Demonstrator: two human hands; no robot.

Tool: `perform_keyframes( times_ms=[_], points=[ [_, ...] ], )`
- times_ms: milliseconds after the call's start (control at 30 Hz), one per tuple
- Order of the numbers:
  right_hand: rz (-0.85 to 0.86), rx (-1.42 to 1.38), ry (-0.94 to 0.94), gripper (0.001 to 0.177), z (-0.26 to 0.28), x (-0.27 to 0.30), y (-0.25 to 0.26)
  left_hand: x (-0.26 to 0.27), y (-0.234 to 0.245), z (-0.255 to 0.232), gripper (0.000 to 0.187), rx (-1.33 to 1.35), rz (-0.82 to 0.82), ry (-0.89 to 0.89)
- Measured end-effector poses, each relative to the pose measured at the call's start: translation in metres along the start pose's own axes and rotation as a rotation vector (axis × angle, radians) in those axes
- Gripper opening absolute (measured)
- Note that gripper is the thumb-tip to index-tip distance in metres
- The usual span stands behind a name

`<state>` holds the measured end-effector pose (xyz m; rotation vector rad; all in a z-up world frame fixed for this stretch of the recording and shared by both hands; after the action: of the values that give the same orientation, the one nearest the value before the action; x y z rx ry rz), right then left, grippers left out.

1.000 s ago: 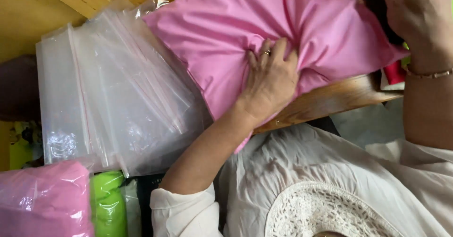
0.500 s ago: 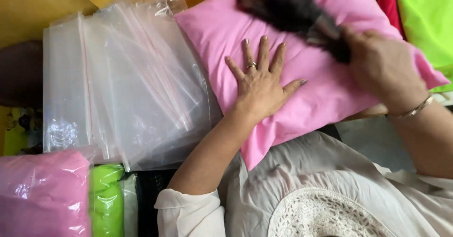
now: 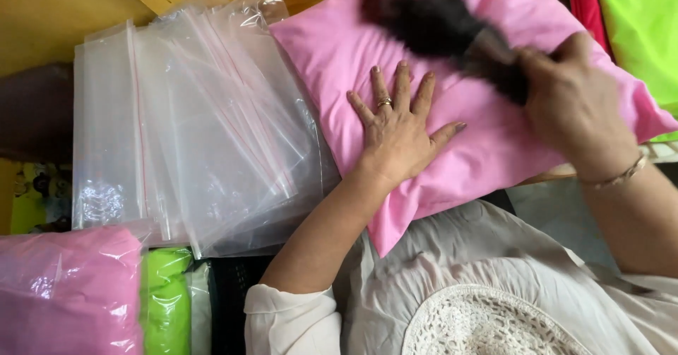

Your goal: Brushing a pink pillow with a duster to remove lint or dust on a workshop table.

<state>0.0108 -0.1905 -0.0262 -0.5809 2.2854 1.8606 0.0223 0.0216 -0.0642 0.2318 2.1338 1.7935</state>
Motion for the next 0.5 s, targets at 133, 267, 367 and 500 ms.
perform_keyframes(
  times_ms=[133,267,367,500],
  points=[
    [0.073,-0.103,-0.239,0.023,-0.044,-0.008,-0.024,-0.022,0.06,0.008,0.089,0.311,0.541,0.08],
    [0.096,-0.271,-0.275,0.048,-0.038,-0.007,-0.007,-0.069,0.046,0.051,0.039,0.305,-0.03,0.069],
    [0.151,-0.298,-0.249,0.069,-0.034,-0.003,-0.011,-0.098,0.034,0.084,0.072,0.213,-0.071,0.188],
    [-0.008,-0.138,-0.163,0.021,-0.061,0.006,-0.061,-0.118,0.004,0.102,0.039,0.164,-0.081,0.164]
  ],
)
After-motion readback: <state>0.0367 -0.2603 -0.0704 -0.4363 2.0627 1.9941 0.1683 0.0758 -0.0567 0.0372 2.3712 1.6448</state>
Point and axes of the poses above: each hand's wrist, its own x-axis away from the middle knuckle, its own y-axis out of the back of the hand, z = x × y, the point moved 1 cm from there along -x, towards the middle knuckle, and after that the axes turned 7 degrees about x, right-handed, at the moved point
